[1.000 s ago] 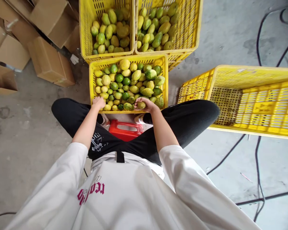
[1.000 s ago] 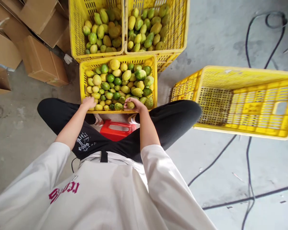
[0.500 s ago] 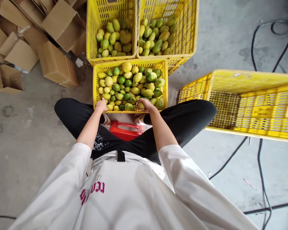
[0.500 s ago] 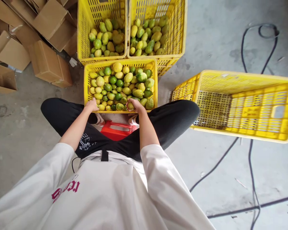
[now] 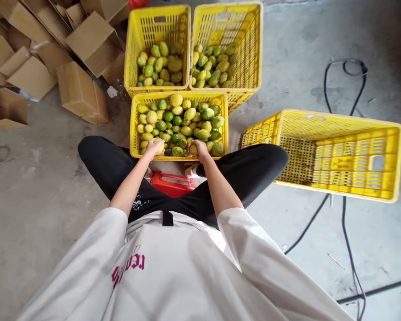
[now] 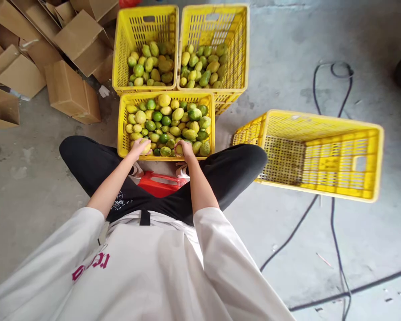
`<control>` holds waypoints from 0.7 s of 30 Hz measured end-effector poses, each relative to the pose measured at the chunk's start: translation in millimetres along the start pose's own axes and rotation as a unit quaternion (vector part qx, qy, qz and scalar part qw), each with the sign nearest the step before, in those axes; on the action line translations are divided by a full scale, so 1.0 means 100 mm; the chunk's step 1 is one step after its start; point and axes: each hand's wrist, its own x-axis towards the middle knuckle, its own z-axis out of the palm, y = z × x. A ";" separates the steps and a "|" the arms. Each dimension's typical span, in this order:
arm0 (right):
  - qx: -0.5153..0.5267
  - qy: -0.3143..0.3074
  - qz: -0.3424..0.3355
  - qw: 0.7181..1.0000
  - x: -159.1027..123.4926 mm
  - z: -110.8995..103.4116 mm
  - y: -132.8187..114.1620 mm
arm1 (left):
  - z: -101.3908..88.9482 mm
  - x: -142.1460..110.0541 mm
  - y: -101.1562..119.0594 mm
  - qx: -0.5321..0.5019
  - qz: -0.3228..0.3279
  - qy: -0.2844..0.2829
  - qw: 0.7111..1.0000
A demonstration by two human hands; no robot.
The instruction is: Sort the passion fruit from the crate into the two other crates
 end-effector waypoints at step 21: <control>0.319 -0.075 -0.067 0.942 -0.59 0.09 -0.29 | 0.00 -0.82 0.01 -0.448 -0.074 -0.080 0.887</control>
